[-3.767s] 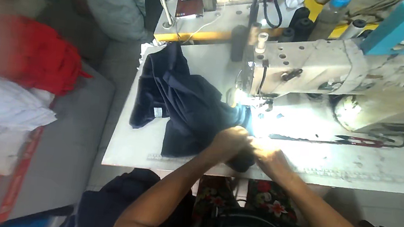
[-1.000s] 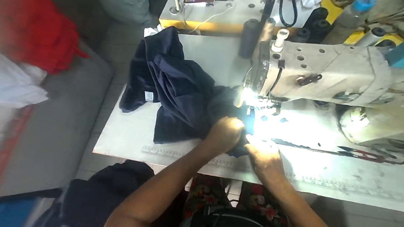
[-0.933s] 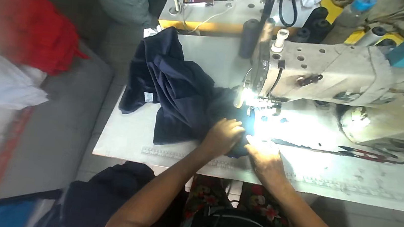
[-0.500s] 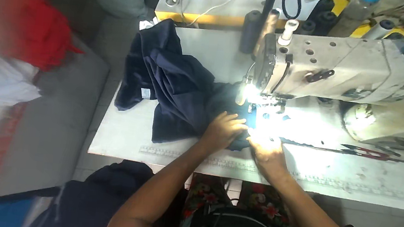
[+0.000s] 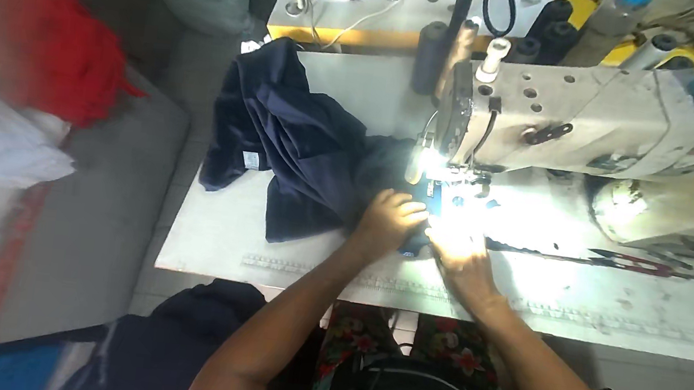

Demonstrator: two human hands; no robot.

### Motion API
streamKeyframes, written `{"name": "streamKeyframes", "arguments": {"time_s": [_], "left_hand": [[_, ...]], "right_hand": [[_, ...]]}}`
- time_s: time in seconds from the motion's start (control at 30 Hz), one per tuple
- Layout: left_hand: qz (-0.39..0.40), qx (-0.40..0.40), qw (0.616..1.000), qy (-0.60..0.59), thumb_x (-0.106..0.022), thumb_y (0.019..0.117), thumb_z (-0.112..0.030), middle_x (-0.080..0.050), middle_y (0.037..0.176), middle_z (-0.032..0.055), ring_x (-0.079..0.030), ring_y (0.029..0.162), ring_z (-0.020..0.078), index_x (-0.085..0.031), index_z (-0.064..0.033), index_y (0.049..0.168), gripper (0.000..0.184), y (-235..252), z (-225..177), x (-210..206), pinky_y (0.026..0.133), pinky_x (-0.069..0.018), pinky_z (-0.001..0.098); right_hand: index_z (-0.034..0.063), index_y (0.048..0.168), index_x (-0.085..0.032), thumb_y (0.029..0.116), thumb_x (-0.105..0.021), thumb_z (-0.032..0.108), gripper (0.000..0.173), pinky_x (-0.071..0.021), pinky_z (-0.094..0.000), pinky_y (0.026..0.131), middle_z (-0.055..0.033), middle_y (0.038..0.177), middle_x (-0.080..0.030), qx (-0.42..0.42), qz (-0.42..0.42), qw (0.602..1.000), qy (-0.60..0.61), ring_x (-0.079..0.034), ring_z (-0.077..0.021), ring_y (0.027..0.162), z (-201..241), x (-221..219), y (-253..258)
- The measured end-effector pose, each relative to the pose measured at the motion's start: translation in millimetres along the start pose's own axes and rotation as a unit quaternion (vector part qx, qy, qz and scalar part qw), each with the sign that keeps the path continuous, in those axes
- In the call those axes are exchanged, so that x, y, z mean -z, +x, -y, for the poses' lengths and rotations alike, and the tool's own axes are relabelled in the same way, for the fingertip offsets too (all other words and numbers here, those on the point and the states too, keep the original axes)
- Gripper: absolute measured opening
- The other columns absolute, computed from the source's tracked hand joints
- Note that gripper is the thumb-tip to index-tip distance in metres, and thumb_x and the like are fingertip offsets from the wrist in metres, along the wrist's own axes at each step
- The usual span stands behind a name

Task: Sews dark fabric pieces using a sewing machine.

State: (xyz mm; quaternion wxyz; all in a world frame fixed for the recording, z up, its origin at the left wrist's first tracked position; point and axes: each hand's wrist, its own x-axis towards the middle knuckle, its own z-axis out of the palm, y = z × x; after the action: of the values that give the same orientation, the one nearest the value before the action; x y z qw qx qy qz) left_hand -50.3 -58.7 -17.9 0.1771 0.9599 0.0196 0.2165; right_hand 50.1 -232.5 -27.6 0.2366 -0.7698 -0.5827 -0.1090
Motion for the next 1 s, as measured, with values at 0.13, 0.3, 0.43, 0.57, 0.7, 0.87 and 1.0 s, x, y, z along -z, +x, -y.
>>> {"name": "streamKeyframes", "arguments": {"time_s": [0.13,0.3,0.43,0.57,0.7,0.87,1.0], "left_hand": [[0.053,0.073,0.996,0.001,-0.054,0.1035,-0.027,-0.071,0.129,0.0121,-0.064,0.123,0.0358,-0.075,-0.0114,0.123,0.033,-2,-26,6,0.103,-0.0420,0.0665],[0.038,0.085,0.996,0.002,-0.052,0.1040,-0.028,-0.069,0.133,0.0109,-0.062,0.127,0.0360,-0.074,-0.0132,0.127,0.035,-6,-25,0,0.106,-0.0389,0.0691],[0.031,0.089,0.996,0.009,-0.050,0.1053,-0.029,-0.069,0.133,0.0107,-0.062,0.128,0.0368,-0.074,-0.0137,0.127,0.036,-5,-22,-3,0.106,-0.0391,0.0698],[0.023,0.088,0.996,0.021,-0.048,0.1059,-0.031,-0.068,0.135,0.0083,-0.062,0.129,0.0349,-0.073,-0.0167,0.129,0.037,-3,-18,-7,0.106,-0.0392,0.0692],[0.027,0.096,0.995,0.021,-0.047,0.1065,-0.032,-0.068,0.136,0.0073,-0.061,0.130,0.0345,-0.072,-0.0172,0.130,0.038,-1,-18,-7,0.107,-0.0381,0.0690],[0.011,0.097,0.995,0.026,-0.050,0.1054,-0.030,-0.069,0.133,0.0085,-0.062,0.127,0.0359,-0.074,-0.0160,0.127,0.035,3,-18,-9,0.104,-0.0409,0.0692],[0.008,0.095,0.995,0.030,-0.049,0.1052,-0.030,-0.069,0.135,0.0092,-0.062,0.128,0.0369,-0.073,-0.0157,0.128,0.036,3,-16,-12,0.104,-0.0403,0.0701]], "right_hand": [[0.0035,0.101,-0.078,0.0927,-0.062,-0.001,0.018,-0.0545,-0.0525,0.086,-0.0145,0.123,-0.074,0.009,-0.012,1.000,-0.008,-0.071,-0.0344,0.112,2,2,-4],[0.0043,0.104,-0.078,0.0907,-0.065,-0.001,0.019,-0.0544,-0.0527,0.081,-0.0139,0.124,-0.073,0.003,-0.009,1.000,-0.022,-0.072,-0.0363,0.103,3,3,-2],[0.0080,0.103,-0.079,0.0916,-0.066,0.003,0.018,-0.0517,-0.0513,0.081,-0.0104,0.123,-0.074,-0.008,-0.017,0.999,-0.043,-0.072,-0.0338,0.097,3,3,1],[0.0096,0.102,-0.079,0.0915,-0.066,0.003,0.017,-0.0503,-0.0541,0.085,-0.0094,0.124,-0.074,-0.018,-0.013,0.998,-0.059,-0.072,-0.0327,0.097,4,3,3],[0.0082,0.103,-0.078,0.0920,-0.067,0.003,0.016,-0.0477,-0.0579,0.089,-0.0112,0.123,-0.074,-0.027,-0.008,0.998,-0.060,-0.071,-0.0343,0.101,5,3,5],[0.0069,0.107,-0.077,0.0952,-0.064,0.006,0.018,-0.0457,-0.0620,0.094,-0.0131,0.126,-0.072,-0.045,0.004,0.998,-0.040,-0.069,-0.0380,0.109,5,4,7],[0.0076,0.105,-0.077,0.0946,-0.065,0.006,0.016,-0.0467,-0.0619,0.092,-0.0141,0.122,-0.073,-0.046,-0.006,0.998,-0.040,-0.069,-0.0387,0.106,4,2,8]]}}
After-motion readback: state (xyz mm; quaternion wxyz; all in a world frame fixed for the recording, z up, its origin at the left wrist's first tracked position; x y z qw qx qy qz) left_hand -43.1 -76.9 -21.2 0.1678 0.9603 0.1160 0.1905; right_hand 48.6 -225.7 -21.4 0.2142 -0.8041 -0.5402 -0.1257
